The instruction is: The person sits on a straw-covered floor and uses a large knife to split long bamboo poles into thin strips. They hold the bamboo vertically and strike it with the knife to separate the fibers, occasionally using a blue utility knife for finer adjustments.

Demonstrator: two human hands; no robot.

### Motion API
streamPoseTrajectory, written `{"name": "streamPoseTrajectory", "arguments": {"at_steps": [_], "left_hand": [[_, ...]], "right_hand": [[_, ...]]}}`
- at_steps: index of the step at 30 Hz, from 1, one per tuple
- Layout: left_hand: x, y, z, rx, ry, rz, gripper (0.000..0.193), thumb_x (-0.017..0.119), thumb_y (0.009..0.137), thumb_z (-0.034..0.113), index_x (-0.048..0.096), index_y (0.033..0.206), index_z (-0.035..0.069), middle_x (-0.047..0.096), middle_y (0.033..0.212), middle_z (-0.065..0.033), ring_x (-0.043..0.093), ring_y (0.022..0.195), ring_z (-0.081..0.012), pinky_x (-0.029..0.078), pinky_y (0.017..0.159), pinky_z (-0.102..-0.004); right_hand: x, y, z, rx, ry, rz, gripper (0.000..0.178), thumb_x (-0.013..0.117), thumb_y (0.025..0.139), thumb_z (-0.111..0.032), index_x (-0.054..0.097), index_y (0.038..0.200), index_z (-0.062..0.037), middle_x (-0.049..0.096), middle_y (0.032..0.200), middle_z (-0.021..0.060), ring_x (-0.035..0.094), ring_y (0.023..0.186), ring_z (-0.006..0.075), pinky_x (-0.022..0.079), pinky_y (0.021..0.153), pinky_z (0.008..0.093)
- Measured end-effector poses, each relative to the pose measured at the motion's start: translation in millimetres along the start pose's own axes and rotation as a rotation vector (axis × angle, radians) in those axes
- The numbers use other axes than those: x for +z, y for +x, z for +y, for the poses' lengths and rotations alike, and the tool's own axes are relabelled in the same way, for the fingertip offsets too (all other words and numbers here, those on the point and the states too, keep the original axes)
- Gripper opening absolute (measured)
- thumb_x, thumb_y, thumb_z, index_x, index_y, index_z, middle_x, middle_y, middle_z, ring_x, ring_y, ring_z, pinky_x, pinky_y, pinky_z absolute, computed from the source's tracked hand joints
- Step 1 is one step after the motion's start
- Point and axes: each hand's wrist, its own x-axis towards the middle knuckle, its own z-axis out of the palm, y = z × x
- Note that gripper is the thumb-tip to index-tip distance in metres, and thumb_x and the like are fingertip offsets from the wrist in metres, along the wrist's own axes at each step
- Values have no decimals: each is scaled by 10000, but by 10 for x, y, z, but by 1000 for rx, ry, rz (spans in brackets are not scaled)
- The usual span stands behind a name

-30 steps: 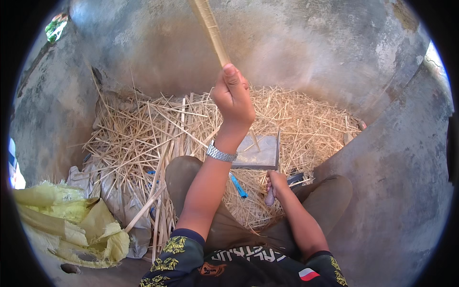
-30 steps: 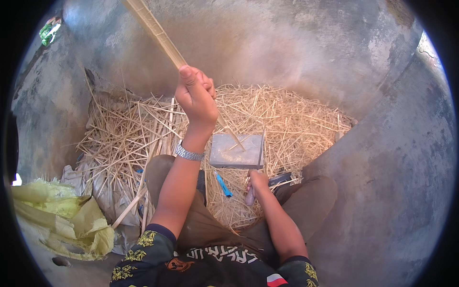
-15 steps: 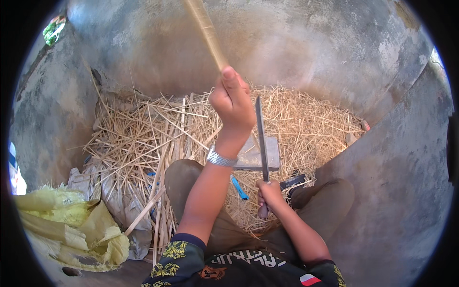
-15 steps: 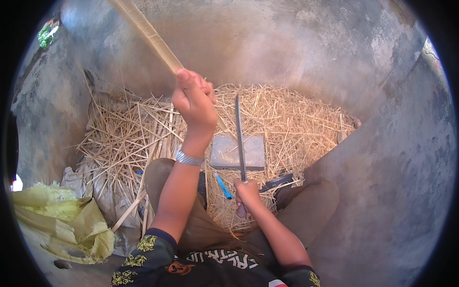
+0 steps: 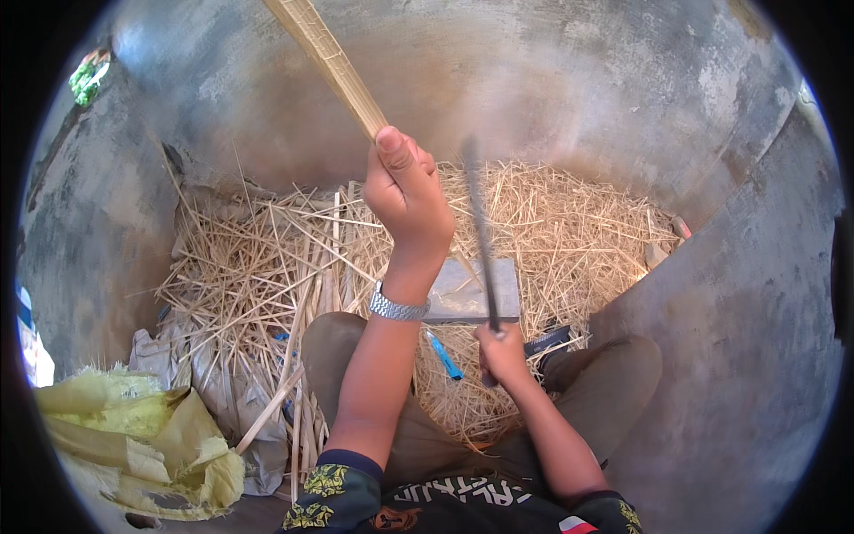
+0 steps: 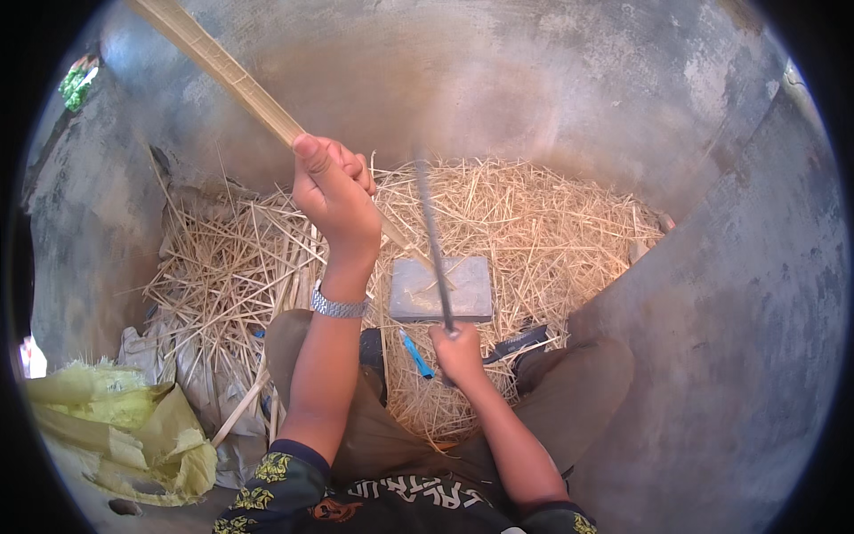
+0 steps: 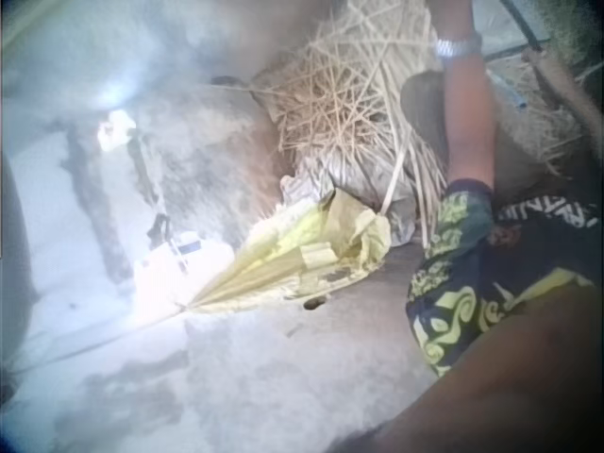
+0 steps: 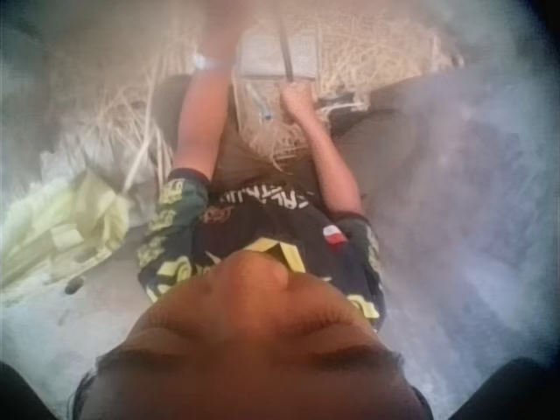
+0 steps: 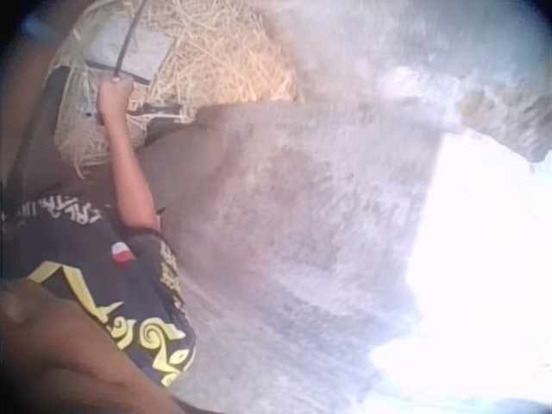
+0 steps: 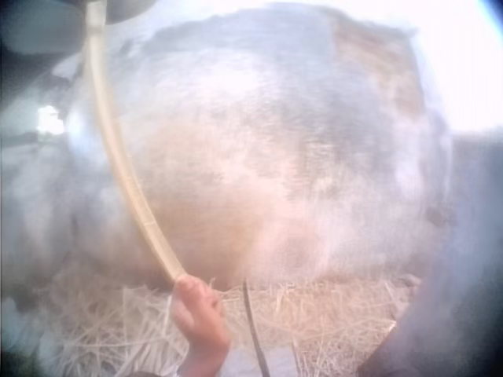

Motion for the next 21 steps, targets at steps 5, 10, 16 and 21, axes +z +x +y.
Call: {"name": "streamPoseTrajectory", "arguments": {"at_steps": [5,10,16,21], "left_hand": [[-64,32,70,-105,-138,-24,500,394,1070,490,373,745,110,317,610,52,277,504,-27,223,434,-214],[-17,50,28,-51,-95,-30,518,381,1051,549,341,777,111,300,624,40,271,493,-42,215,422,-226],[113,-139,70,-30,-96,-93,525,360,1049,569,320,792,113,294,624,33,261,488,-54,218,421,-230],[25,-101,126,-60,-158,-150,515,338,1058,552,304,786,116,275,610,34,238,478,-54,208,418,-228]], "right_hand": [[-124,87,-50,111,-471,-23,205,682,807,-161,620,712,10,541,555,41,512,478,139,402,466,334],[-83,-179,-872,-196,-329,11,230,681,832,-176,641,755,37,592,582,71,550,551,130,430,545,307],[129,96,19,-300,75,78,219,661,873,-139,580,720,-5,494,574,-22,461,524,64,360,474,268],[35,290,745,443,-45,76,248,651,833,-125,519,655,-13,494,516,65,473,394,164,374,355,355]]}}
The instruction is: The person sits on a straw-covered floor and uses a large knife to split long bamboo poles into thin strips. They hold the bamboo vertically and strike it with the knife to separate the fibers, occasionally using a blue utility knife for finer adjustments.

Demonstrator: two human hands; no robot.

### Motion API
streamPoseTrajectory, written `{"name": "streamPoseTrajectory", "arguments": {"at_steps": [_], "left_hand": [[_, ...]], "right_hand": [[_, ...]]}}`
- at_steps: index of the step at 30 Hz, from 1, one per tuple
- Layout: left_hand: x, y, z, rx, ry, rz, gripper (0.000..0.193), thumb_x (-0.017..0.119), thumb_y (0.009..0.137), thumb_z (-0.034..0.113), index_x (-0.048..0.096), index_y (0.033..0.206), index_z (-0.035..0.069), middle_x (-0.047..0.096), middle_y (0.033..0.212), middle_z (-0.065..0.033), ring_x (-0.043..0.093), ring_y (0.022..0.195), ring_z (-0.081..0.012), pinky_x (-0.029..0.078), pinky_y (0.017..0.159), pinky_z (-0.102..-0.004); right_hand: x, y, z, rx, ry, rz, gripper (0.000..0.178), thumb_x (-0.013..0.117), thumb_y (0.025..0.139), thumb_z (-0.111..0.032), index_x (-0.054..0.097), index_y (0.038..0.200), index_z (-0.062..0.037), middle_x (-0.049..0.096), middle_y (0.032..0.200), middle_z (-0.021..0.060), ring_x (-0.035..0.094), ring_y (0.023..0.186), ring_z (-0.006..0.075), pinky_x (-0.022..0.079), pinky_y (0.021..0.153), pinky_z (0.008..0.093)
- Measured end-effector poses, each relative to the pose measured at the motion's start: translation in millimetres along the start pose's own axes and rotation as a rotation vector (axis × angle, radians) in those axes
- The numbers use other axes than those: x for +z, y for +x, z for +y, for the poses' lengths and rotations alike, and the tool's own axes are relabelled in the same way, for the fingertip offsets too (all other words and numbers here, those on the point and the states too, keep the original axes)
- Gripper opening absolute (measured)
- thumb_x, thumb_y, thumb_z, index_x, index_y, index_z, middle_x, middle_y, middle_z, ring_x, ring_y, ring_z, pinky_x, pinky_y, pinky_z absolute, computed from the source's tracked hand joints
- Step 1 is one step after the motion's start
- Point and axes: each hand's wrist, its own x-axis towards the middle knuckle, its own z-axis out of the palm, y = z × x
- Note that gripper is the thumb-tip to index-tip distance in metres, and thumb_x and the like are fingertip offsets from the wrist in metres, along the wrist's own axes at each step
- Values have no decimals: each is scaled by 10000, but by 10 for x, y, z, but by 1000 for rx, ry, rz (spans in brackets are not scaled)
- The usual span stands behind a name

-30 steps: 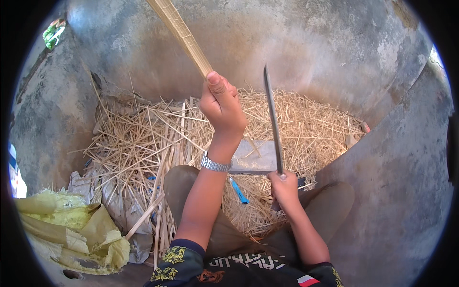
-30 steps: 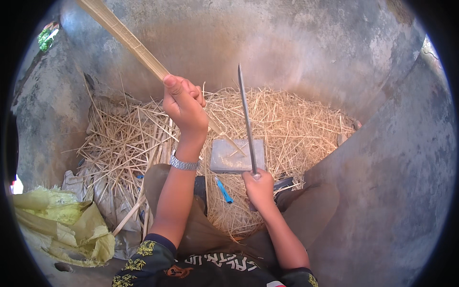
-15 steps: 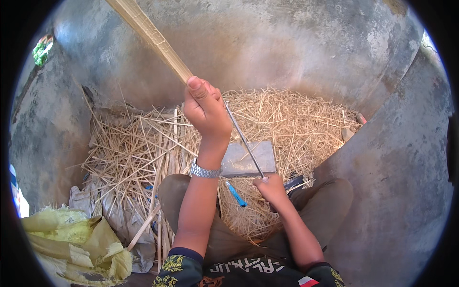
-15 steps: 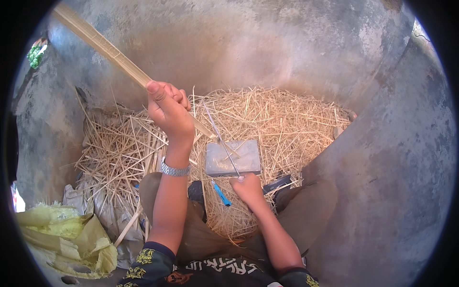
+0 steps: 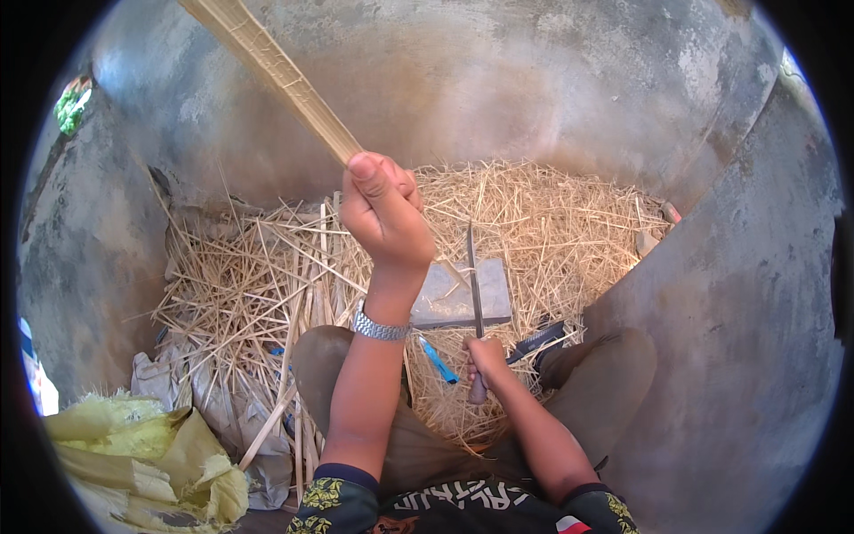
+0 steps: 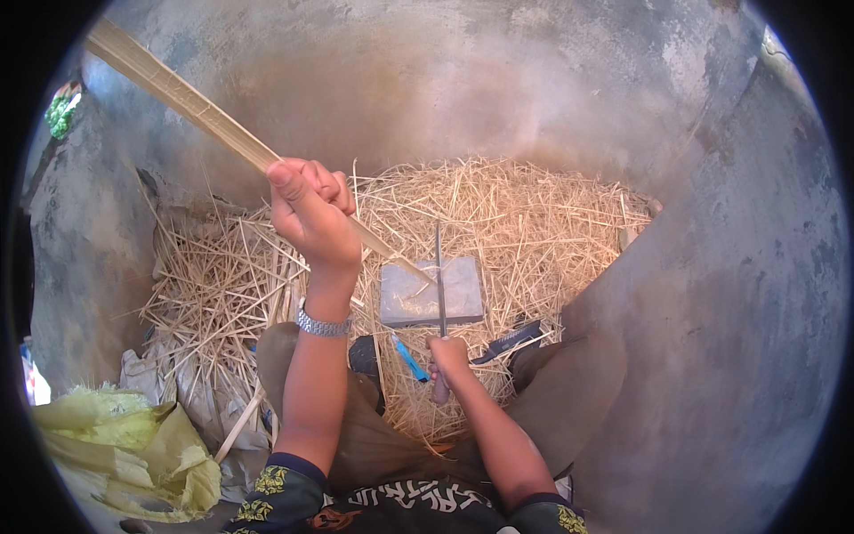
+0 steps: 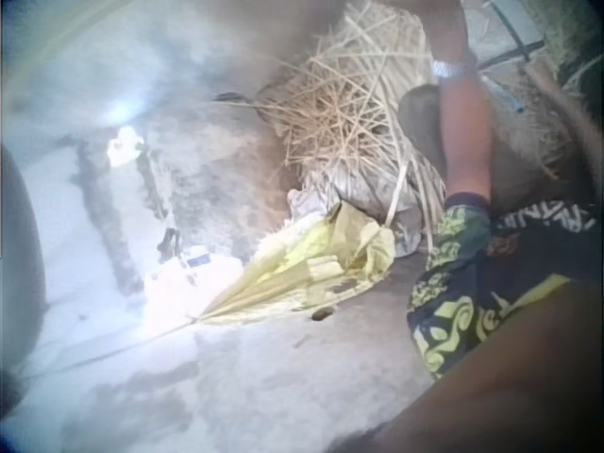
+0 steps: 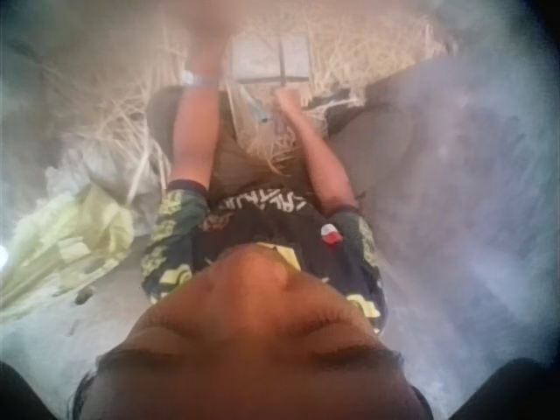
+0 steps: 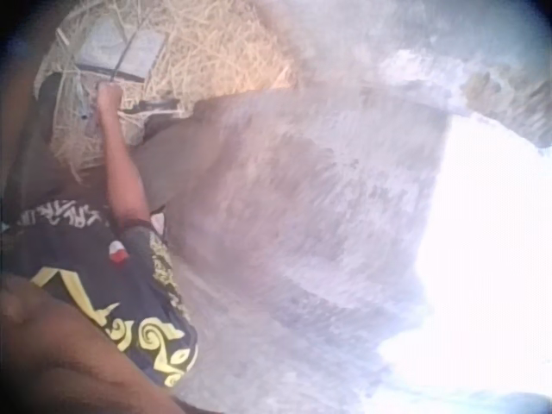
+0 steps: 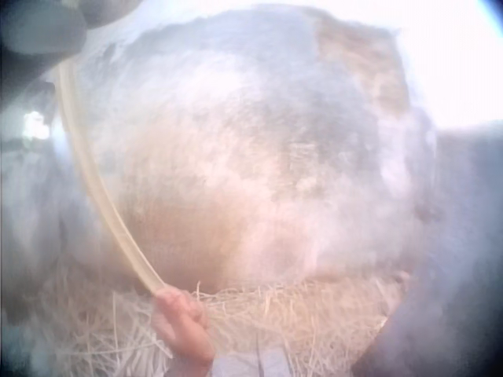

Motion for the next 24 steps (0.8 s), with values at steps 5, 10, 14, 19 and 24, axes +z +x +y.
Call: {"name": "streamPoseTrajectory", "arguments": {"at_steps": [5,10,14,19,24], "left_hand": [[-46,59,-25,-47,-86,-78,541,346,1045,586,299,774,121,275,616,33,271,508,-68,224,438,-237],[-137,169,-6,-138,-266,-157,589,340,1020,647,297,736,133,278,617,24,301,547,-87,265,483,-233],[-232,217,-4,-167,-248,-105,636,344,971,722,305,720,140,281,595,27,271,512,-83,227,456,-231],[-212,189,-17,-247,-275,-331,640,308,981,723,313,708,144,240,540,48,182,451,-71,168,419,-248],[-213,103,41,-255,-310,-387,640,285,992,716,306,681,158,216,516,59,147,440,-71,141,422,-255]], "right_hand": [[-37,143,118,-15,-100,104,255,672,818,-145,529,652,-15,509,512,77,491,386,181,382,354,358],[-77,-369,-560,-374,130,83,258,658,887,-174,541,705,-34,516,522,57,491,404,136,369,365,307],[-114,-840,-928,-580,358,-35,186,564,964,-105,538,785,-61,488,523,11,449,373,103,343,355,287],[48,-861,-601,-497,544,-275,244,567,945,-115,484,721,-65,466,497,38,419,349,133,325,337,317],[17,-791,-644,-100,306,-239,304,598,878,-161,479,617,-62,440,481,46,405,346,152,346,349,321]]}}
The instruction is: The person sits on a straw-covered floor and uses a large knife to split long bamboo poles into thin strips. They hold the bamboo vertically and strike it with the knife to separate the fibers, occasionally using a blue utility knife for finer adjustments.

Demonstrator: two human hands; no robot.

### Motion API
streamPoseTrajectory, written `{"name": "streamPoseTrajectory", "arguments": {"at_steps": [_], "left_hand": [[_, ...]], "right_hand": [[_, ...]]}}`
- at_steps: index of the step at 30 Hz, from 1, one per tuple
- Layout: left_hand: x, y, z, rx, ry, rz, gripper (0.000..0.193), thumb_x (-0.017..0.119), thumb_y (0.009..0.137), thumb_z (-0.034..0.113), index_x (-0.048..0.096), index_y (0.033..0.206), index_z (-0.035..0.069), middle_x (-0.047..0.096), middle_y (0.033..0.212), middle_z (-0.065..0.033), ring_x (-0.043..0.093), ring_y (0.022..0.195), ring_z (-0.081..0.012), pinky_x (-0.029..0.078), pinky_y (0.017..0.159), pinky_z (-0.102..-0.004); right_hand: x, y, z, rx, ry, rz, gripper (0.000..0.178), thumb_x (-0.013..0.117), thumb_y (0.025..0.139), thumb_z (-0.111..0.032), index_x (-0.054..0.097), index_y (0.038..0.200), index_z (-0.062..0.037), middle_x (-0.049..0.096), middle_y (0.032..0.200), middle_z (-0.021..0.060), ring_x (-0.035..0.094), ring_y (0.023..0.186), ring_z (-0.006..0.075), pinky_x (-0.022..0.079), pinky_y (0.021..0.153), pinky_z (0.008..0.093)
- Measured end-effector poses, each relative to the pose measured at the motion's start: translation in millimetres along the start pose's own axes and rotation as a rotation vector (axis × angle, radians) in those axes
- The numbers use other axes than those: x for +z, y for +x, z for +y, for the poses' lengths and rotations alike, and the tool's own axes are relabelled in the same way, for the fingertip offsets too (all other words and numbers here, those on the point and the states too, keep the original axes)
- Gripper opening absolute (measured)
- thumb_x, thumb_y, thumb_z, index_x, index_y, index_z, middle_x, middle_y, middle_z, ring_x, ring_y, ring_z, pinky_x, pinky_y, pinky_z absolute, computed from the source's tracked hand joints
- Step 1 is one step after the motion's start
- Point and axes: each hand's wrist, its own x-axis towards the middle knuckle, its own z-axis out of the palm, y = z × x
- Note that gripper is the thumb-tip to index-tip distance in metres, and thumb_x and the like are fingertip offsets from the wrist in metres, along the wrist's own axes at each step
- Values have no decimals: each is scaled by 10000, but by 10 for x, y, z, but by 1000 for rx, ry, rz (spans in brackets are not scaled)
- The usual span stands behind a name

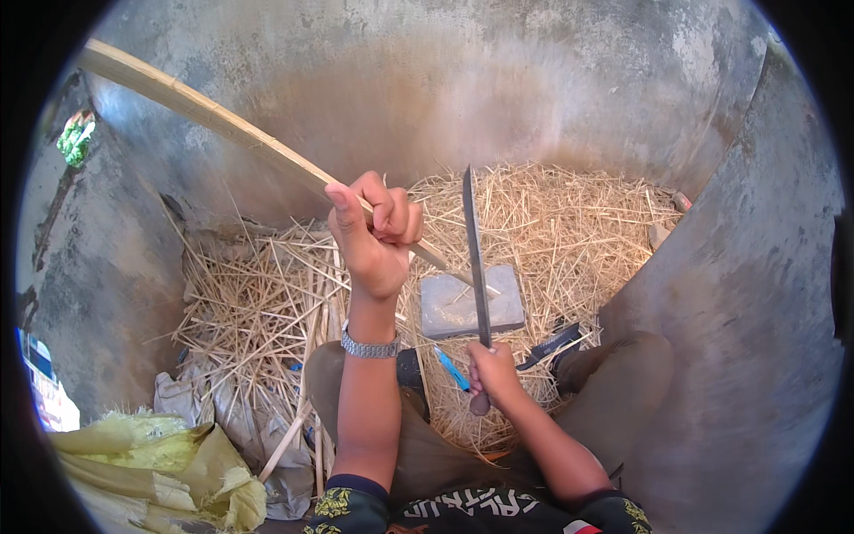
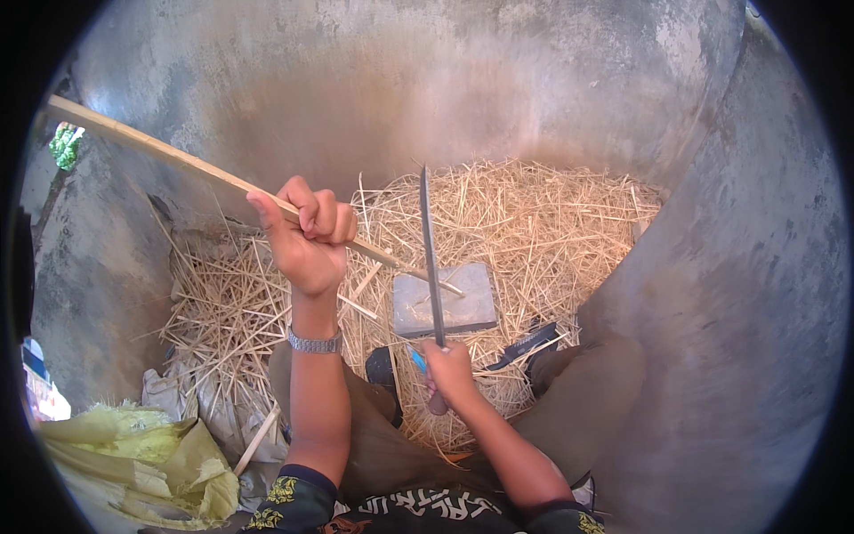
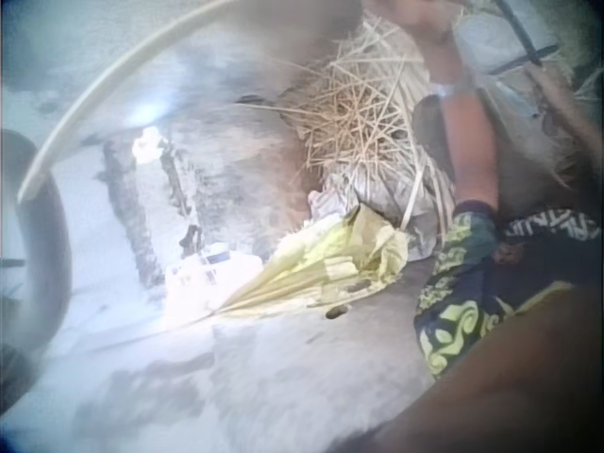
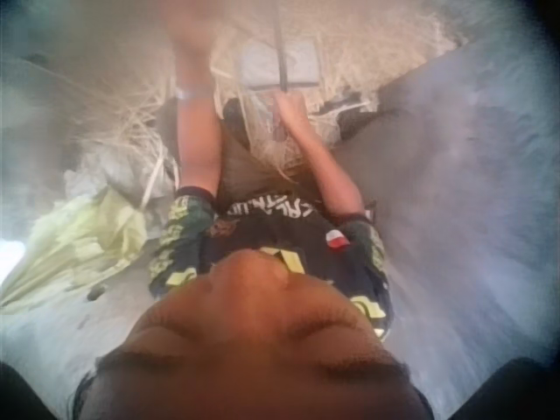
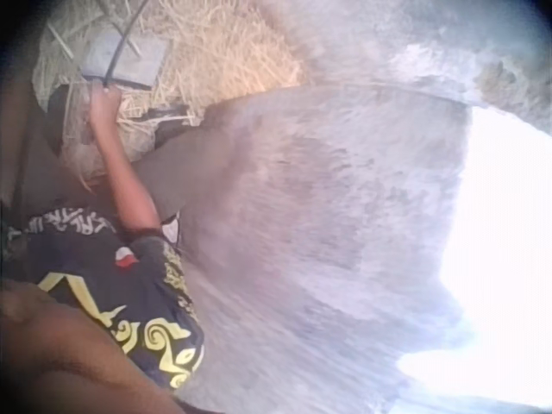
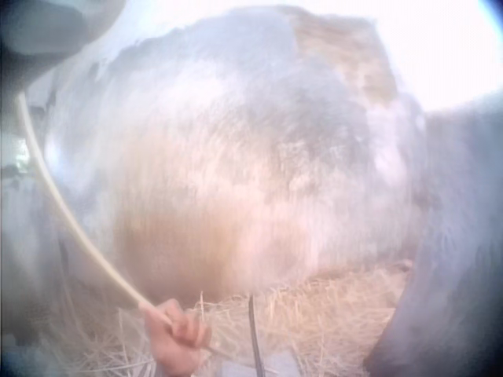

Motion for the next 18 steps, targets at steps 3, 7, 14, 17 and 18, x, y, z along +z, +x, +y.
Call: {"name": "streamPoseTrajectory", "arguments": {"at_steps": [3,7,14,17,18], "left_hand": [[-34,11,-45,-4,-14,-1,651,297,981,731,290,667,161,203,509,58,136,441,-76,136,418,-263],[-45,20,-9,-18,-47,32,672,283,956,769,272,666,163,188,501,52,126,439,-85,125,419,-275],[-23,63,-69,-48,2,103,706,248,900,833,263,671,166,179,506,51,116,440,-89,119,422,-279],[-32,37,-77,-47,39,133,710,245,889,842,261,675,166,177,507,49,116,443,-88,120,424,-277],[-89,64,-26,-65,10,118,710,246,888,843,260,676,165,177,507,49,116,444,-87,120,424,-277]], "right_hand": [[-90,-43,-164,-44,24,42,295,612,874,-161,482,627,-63,450,491,45,405,348,146,346,352,309],[-56,-367,-461,-271,-1,40,244,590,902,-126,498,689,-51,461,504,31,418,368,118,355,366,289],[-42,-33,-56,-260,7,44,265,530,940,-133,491,690,-52,448,505,41,416,377,131,369,375,311],[-226,223,-86,29,-97,-15,283,583,895,-173,491,656,-52,441,495,44,405,363,142,350,356,322],[-279,260,-62,-58,-129,70,286,620,847,-182,489,629,-52,441,496,44,394,356,145,337,344,326]]}}
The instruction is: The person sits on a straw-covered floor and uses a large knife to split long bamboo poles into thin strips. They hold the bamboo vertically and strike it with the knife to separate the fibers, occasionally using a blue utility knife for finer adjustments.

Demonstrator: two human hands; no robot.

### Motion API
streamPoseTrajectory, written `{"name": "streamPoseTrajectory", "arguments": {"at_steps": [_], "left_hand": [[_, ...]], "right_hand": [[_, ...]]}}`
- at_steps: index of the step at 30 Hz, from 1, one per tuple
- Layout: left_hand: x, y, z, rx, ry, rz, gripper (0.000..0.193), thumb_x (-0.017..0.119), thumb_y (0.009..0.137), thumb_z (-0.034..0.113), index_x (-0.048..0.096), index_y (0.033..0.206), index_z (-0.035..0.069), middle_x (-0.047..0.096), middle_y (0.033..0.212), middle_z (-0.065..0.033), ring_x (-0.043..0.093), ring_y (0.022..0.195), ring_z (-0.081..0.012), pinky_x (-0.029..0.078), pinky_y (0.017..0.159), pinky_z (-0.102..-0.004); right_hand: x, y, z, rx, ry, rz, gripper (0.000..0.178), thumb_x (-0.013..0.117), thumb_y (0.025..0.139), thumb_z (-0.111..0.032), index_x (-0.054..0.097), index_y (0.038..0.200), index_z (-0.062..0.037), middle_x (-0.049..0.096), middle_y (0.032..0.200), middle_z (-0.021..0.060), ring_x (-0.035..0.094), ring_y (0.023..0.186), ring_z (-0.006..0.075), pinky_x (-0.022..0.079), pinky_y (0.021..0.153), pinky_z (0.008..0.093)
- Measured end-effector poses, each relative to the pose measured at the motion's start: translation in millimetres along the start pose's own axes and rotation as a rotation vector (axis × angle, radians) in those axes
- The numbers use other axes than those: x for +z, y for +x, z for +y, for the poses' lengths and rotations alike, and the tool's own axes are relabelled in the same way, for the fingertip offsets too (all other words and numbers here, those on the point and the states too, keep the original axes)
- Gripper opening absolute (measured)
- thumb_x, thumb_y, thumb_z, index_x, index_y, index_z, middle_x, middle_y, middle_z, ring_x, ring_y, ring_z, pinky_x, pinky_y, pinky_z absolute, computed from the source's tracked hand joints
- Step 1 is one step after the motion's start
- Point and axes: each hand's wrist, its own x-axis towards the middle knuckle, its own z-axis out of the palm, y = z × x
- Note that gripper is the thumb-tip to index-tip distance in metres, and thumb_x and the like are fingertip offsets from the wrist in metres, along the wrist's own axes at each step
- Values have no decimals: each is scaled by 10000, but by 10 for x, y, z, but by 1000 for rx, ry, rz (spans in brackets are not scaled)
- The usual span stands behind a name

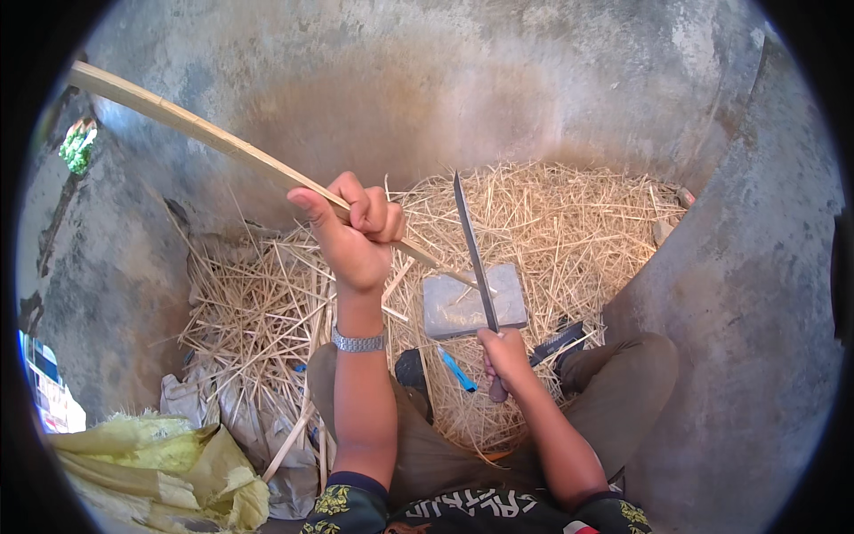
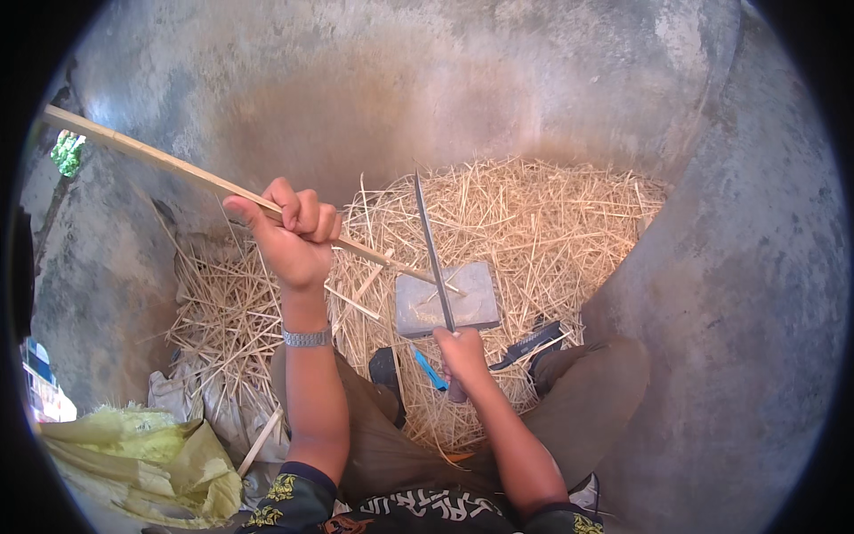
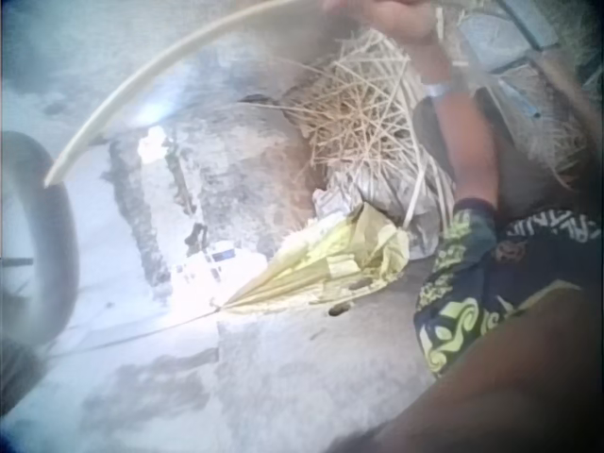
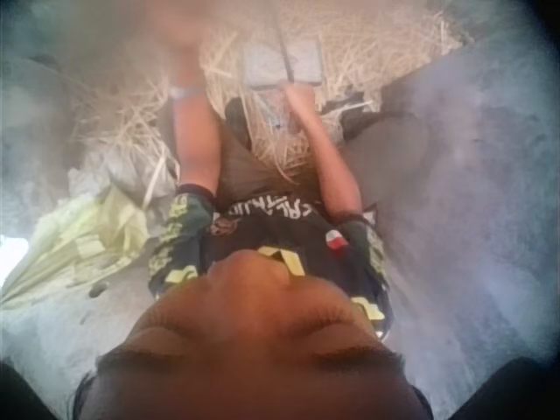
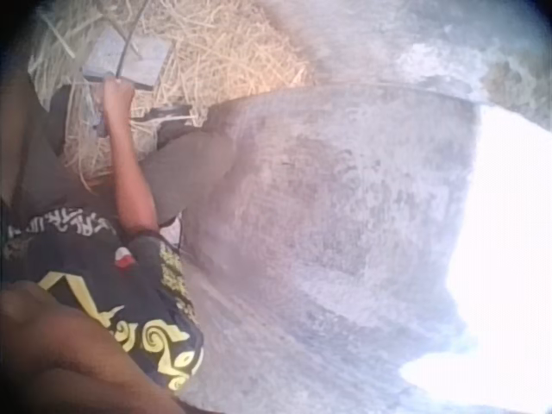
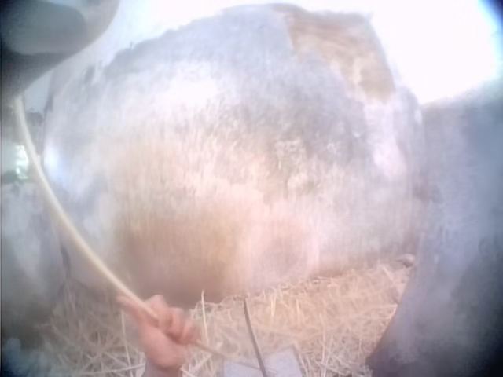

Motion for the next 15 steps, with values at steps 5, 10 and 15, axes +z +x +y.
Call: {"name": "streamPoseTrajectory", "arguments": {"at_steps": [5,10,15], "left_hand": [[-46,26,37,10,-9,92,709,253,892,839,257,681,162,189,522,52,121,451,-84,114,428,-277],[-25,39,6,13,25,79,718,272,884,846,255,671,160,192,532,52,121,455,-85,106,434,-274],[50,-21,-37,12,1,104,727,274,880,850,258,653,159,176,517,56,118,455,-82,108,433,-280]], "right_hand": [[-13,-345,-361,-74,57,-25,252,612,879,-159,502,677,-54,447,504,34,402,364,135,350,363,311],[14,-429,-333,-326,87,-93,229,578,911,-99,520,693,-60,489,510,16,439,380,98,345,378,276],[107,-110,88,-206,-287,56,296,601,889,-193,542,652,-26,499,501,43,481,425,130,373,418,314]]}}
